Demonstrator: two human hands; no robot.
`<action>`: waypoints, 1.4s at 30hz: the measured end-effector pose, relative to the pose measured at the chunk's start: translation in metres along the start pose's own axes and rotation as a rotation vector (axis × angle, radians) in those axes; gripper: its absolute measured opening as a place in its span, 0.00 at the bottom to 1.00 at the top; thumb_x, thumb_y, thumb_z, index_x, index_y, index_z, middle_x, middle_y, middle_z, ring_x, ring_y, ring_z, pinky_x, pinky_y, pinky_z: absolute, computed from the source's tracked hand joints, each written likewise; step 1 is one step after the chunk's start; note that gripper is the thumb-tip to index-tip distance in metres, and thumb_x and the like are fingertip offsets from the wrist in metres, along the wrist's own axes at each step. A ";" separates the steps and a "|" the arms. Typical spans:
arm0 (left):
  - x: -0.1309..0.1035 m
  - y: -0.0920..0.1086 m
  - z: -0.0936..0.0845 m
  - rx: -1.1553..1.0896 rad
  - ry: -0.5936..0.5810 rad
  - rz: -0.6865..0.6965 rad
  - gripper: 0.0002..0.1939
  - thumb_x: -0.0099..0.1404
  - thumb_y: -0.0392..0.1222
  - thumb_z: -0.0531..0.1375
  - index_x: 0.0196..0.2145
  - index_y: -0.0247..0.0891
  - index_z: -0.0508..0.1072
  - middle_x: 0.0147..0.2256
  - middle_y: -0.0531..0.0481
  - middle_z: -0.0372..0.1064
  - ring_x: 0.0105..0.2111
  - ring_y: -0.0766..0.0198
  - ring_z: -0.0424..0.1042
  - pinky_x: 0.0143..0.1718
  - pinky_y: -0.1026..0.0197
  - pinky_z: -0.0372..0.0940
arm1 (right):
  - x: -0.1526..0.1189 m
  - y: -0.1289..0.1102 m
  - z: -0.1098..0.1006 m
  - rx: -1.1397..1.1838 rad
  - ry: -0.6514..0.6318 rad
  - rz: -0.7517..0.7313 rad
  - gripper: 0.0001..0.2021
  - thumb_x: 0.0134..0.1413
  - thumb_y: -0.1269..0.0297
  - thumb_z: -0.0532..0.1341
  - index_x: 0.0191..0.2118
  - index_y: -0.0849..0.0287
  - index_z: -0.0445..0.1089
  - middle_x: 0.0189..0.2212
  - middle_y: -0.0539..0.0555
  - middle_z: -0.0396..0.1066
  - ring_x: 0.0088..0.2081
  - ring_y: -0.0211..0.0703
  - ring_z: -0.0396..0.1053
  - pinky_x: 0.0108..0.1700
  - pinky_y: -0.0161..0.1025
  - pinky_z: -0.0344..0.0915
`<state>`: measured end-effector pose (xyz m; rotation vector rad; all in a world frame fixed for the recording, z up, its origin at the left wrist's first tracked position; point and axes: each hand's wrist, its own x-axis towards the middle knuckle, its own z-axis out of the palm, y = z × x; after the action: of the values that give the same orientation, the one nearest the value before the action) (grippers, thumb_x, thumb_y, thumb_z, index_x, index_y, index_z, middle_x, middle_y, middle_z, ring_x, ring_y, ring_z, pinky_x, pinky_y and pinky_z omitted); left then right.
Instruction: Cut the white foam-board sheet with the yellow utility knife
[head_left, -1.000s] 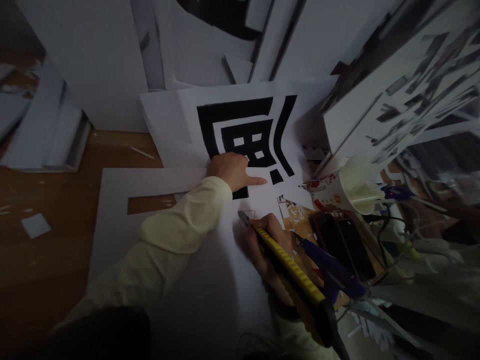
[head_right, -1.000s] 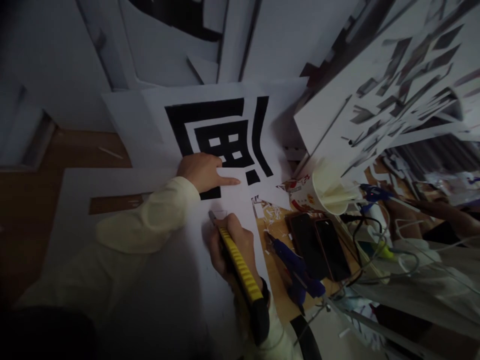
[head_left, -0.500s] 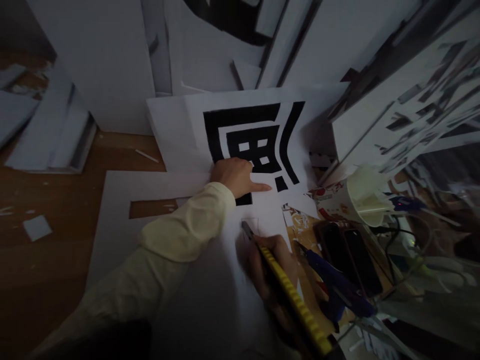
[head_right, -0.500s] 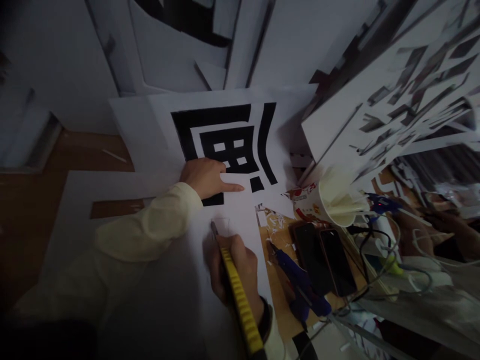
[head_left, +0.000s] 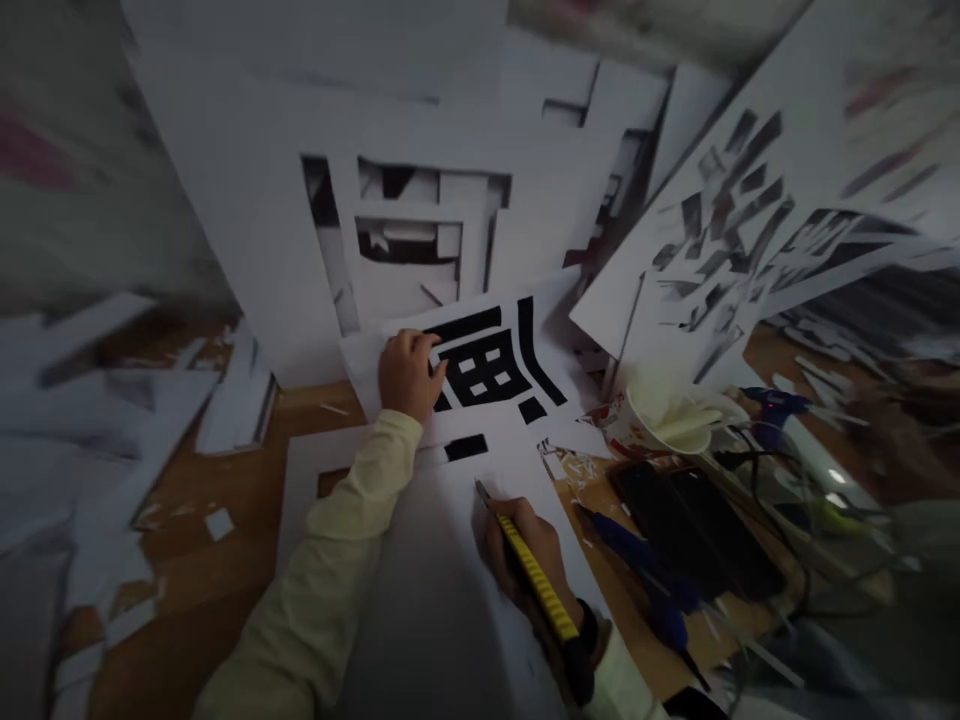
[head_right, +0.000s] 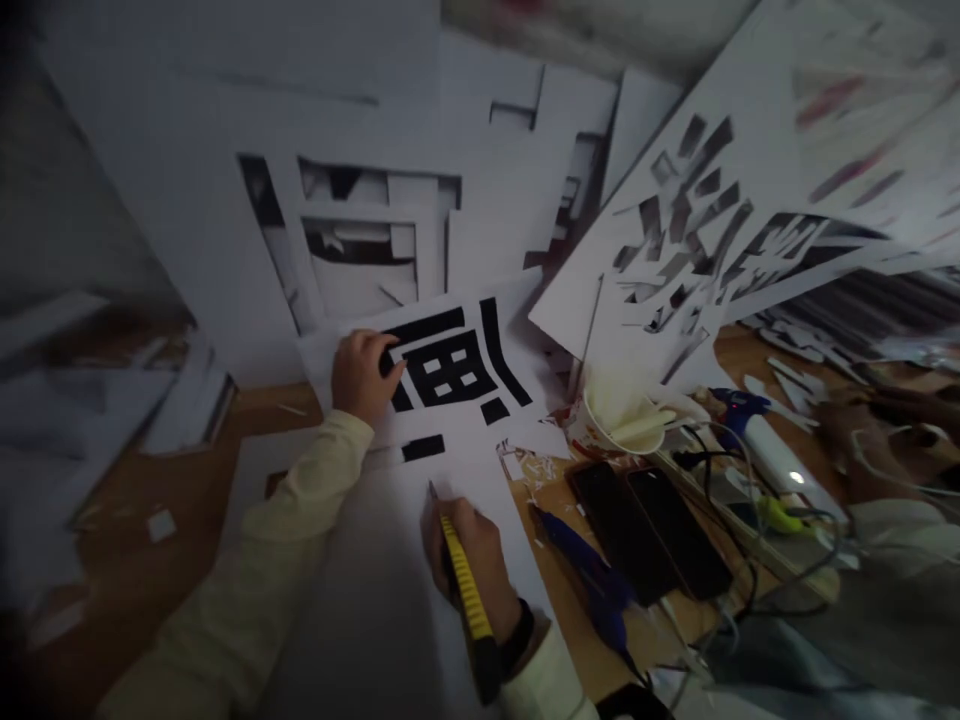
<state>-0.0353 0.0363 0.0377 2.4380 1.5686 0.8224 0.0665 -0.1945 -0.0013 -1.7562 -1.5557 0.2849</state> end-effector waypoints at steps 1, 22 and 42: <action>0.004 -0.006 -0.007 0.062 0.070 -0.068 0.22 0.65 0.46 0.60 0.55 0.38 0.68 0.55 0.37 0.62 0.55 0.49 0.61 0.56 0.50 0.57 | 0.001 0.000 0.001 -0.003 0.009 -0.013 0.04 0.58 0.67 0.53 0.34 0.55 0.63 0.21 0.49 0.73 0.21 0.40 0.72 0.25 0.33 0.65; 0.078 -0.006 -0.100 0.069 0.196 -0.055 0.11 0.66 0.48 0.58 0.37 0.41 0.77 0.39 0.47 0.78 0.43 0.53 0.72 0.51 0.49 0.51 | 0.000 0.015 0.010 0.225 -0.083 0.089 0.05 0.57 0.66 0.53 0.37 0.56 0.65 0.21 0.47 0.71 0.22 0.39 0.70 0.26 0.32 0.62; 0.102 0.032 -0.147 0.183 0.340 0.006 0.15 0.70 0.48 0.54 0.38 0.38 0.76 0.36 0.42 0.75 0.44 0.51 0.67 0.51 0.46 0.47 | 0.000 0.013 0.002 0.343 -0.103 0.039 0.03 0.56 0.64 0.53 0.35 0.56 0.61 0.20 0.46 0.66 0.21 0.36 0.64 0.26 0.32 0.56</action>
<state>-0.0519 0.0848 0.2120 2.5298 1.8225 1.1981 0.0749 -0.1929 -0.0108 -1.5229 -1.4456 0.6313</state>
